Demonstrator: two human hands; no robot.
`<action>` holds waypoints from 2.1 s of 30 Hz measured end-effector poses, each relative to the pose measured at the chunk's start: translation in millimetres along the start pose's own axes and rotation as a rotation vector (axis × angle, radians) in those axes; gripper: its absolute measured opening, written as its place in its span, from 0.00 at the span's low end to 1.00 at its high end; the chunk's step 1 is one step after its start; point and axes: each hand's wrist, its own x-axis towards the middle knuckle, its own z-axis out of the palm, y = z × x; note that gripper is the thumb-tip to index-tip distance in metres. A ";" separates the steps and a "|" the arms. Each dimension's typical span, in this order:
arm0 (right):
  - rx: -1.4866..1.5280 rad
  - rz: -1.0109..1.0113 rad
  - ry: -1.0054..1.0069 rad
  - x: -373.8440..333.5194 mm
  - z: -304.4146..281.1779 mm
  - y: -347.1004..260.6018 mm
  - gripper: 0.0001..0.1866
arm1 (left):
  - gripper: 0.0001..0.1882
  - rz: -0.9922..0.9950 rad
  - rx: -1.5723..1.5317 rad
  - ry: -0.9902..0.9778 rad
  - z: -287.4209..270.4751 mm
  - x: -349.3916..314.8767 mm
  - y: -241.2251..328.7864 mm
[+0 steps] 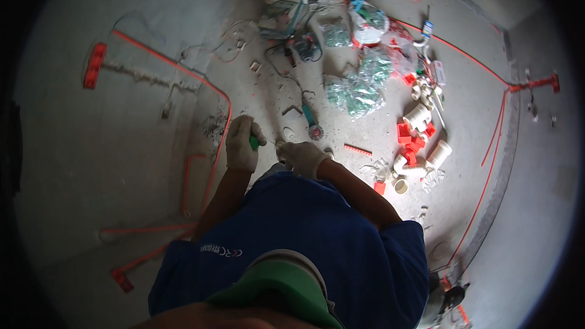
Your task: The person fits metal pins into plastic anchors by hand, plugs a cord into a power strip, and picks up an electric fan while walking through the room.
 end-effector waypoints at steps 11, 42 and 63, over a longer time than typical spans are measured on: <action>0.094 0.045 0.041 15.4 6.4 -4.6 0.19 | 0.08 -0.001 -0.127 0.057 -21.2 2.7 8.7; -0.204 0.279 0.025 19.9 11.6 -15.2 0.13 | 0.07 0.090 0.154 0.200 -11.3 -1.1 2.6; 0.130 0.088 0.471 -2.0 22.2 8.1 0.19 | 0.07 0.191 0.322 0.015 16.2 -10.1 10.2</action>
